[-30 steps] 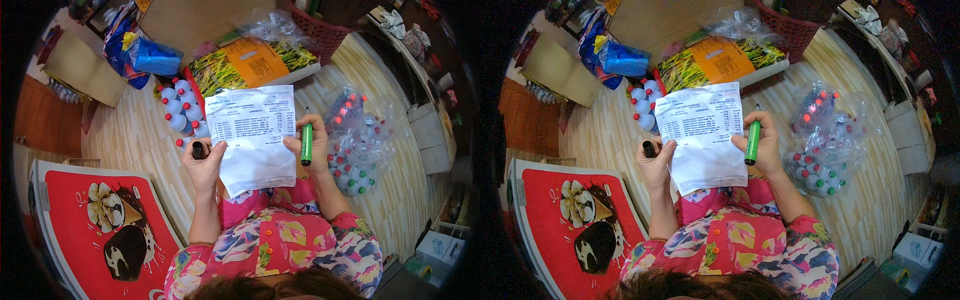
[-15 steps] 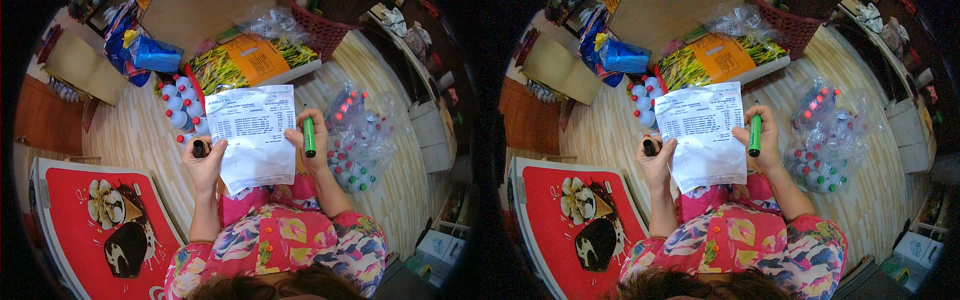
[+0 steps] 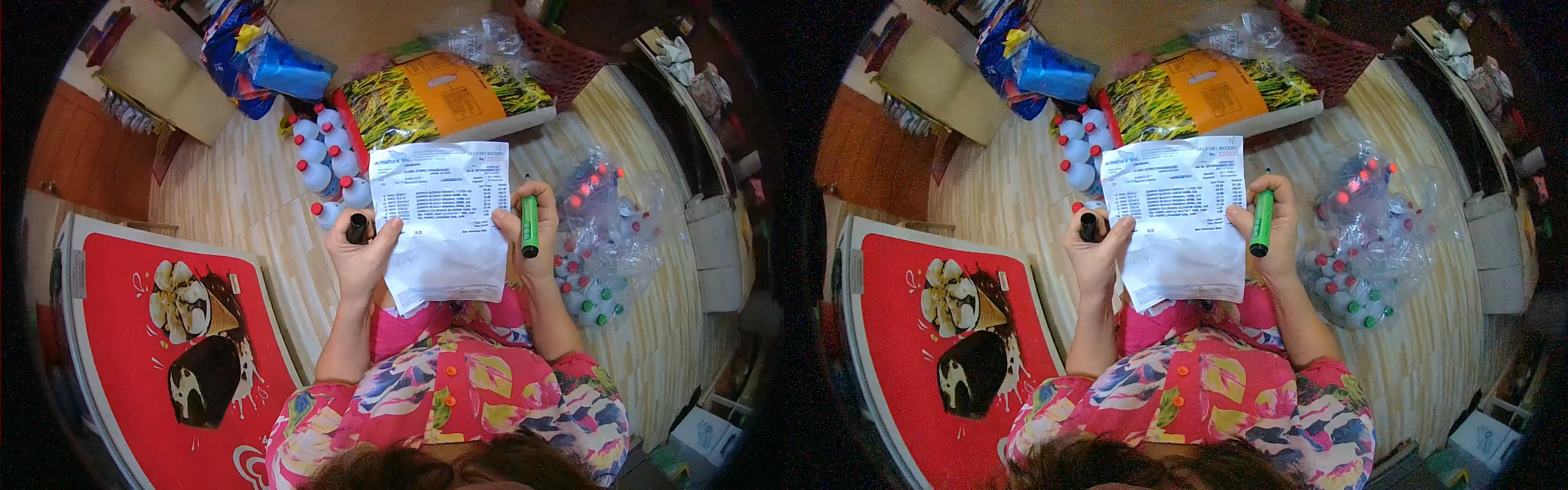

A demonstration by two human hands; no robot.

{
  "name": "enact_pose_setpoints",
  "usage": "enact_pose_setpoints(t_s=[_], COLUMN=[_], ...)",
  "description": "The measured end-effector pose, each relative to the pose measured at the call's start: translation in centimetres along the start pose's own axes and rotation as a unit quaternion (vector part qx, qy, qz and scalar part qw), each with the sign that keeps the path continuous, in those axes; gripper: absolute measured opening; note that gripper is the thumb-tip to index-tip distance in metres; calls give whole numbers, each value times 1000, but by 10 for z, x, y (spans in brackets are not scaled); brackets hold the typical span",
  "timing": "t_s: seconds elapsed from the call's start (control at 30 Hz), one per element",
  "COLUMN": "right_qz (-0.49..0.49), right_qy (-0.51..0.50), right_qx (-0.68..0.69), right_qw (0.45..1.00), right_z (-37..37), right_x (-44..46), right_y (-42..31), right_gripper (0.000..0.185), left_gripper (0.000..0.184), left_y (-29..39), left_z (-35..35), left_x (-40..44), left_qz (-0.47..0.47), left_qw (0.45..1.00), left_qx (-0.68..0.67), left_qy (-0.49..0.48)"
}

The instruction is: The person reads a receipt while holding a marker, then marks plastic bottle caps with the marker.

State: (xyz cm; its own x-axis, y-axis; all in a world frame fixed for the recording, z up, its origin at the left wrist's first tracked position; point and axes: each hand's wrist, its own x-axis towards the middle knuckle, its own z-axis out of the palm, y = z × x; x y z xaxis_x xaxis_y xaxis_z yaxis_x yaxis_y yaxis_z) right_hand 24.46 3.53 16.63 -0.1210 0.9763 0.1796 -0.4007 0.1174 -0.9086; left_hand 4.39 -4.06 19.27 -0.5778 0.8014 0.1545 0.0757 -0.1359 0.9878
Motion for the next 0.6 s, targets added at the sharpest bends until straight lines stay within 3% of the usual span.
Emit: enact_pose_setpoints(t_s=[0.4,0.5,0.6], right_qz=[12,21,37], right_qy=[0,0,-10], right_qx=[17,34,33], right_qw=[1000,999,999], right_z=[1,0,5], right_x=[1,0,0], right_y=[5,5,1], right_gripper=[39,39,38], left_gripper=[35,22,20], left_y=[-11,-23,-14], left_z=[0,-2,0], left_x=[4,5,4], left_qz=[1,2,-4], left_qw=[1000,1000,999], left_qx=[-2,-24,-35], left_qy=[-8,-2,-2])
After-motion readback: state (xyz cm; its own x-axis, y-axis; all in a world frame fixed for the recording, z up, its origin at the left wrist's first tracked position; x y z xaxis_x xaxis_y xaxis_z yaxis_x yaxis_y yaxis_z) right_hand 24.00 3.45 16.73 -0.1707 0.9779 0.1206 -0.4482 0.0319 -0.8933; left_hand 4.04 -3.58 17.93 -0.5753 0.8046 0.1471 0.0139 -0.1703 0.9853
